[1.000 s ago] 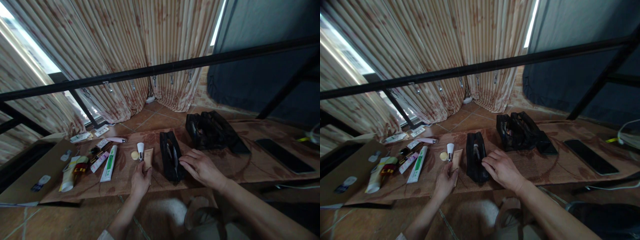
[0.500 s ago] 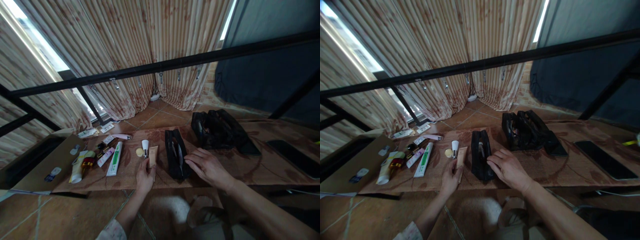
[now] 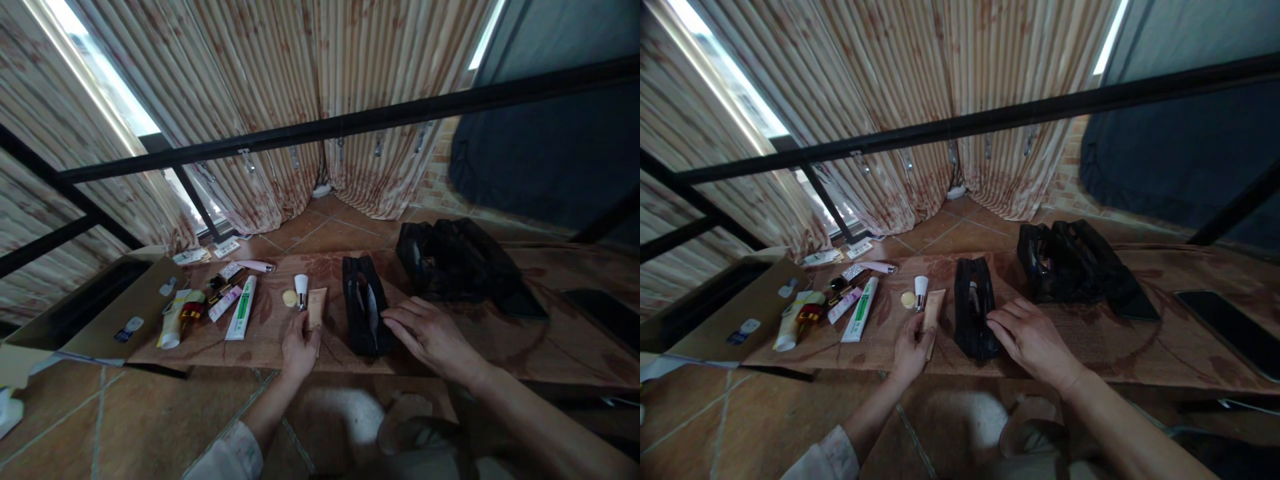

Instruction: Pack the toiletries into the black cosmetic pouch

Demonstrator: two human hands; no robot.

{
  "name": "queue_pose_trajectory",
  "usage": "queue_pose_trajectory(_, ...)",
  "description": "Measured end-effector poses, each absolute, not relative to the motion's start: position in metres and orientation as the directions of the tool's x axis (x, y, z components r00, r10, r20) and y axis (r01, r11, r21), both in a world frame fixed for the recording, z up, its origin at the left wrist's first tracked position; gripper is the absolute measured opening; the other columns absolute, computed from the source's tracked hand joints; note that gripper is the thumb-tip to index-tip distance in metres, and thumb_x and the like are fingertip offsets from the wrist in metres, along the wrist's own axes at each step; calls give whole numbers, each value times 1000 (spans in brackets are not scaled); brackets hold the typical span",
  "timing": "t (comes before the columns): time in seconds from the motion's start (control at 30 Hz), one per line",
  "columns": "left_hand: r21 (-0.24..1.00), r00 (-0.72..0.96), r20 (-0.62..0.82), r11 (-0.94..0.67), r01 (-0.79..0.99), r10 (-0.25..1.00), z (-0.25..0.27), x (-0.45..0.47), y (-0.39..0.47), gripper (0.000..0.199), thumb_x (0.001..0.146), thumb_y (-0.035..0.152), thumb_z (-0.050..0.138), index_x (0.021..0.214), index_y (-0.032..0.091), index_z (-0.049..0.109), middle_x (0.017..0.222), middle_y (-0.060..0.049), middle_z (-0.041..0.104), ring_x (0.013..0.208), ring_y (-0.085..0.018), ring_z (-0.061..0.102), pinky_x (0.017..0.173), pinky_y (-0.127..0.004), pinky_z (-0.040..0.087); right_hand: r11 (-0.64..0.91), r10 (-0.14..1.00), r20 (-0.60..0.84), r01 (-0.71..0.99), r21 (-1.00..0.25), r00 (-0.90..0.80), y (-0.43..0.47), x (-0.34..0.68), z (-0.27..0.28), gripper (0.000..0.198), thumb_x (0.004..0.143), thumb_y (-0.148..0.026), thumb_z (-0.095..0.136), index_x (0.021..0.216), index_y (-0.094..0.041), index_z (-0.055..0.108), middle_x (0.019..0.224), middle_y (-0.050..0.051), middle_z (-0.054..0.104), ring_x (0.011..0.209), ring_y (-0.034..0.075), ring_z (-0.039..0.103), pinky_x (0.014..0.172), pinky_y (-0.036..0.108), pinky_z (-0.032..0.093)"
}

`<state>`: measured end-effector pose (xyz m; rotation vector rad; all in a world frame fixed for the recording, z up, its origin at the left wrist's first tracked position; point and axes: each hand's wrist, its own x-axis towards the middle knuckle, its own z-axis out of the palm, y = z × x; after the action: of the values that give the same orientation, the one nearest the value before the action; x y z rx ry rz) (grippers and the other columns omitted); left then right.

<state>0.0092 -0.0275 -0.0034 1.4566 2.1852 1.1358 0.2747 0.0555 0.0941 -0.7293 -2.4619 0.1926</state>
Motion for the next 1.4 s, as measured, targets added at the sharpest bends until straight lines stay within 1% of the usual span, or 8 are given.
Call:
queue_pose_trajectory(0.27, 744, -457, 158, 199, 638, 875, 0, 10, -29, 44, 85, 38, 54, 123, 17, 56, 116, -10, 64, 110, -24, 59, 96, -41, 45, 839, 544, 467, 466, -282, -697, 55, 275, 94, 25, 97, -30, 45, 98, -21, 69, 91, 7, 70, 84, 20, 61, 79, 36, 50)
queue_pose_trajectory(0.57, 749, -461, 165, 193, 634, 872, 0, 10, -28, 43, 84, 38, 55, 122, 17, 57, 117, -10, 64, 110, -24, 59, 94, -41, 46, 841, 541, 462, 465, -277, -703, 54, 274, 96, 25, 97, -30, 45, 98, -21, 69, 89, 7, 70, 83, 20, 61, 77, 35, 50)
queue_pose_trajectory(0.87, 755, -462, 166, 189, 628, 871, -3, 9, -27, 42, 84, 38, 55, 121, 18, 57, 117, -10, 64, 111, -24, 58, 96, -42, 45, 845, 534, 467, 463, -268, -704, 55, 275, 95, 25, 97, -30, 45, 98, -21, 69, 89, 7, 70, 84, 20, 61, 78, 36, 50)
queue_pose_trajectory(1.4, 745, -465, 165, 199, 637, 870, 0, 11, -28, 42, 83, 37, 55, 121, 18, 57, 116, -10, 64, 110, -24, 59, 96, -41, 45, 829, 559, 448, 480, -286, -698, 53, 274, 95, 25, 97, -30, 45, 99, -20, 68, 90, 7, 70, 84, 20, 60, 79, 36, 49)
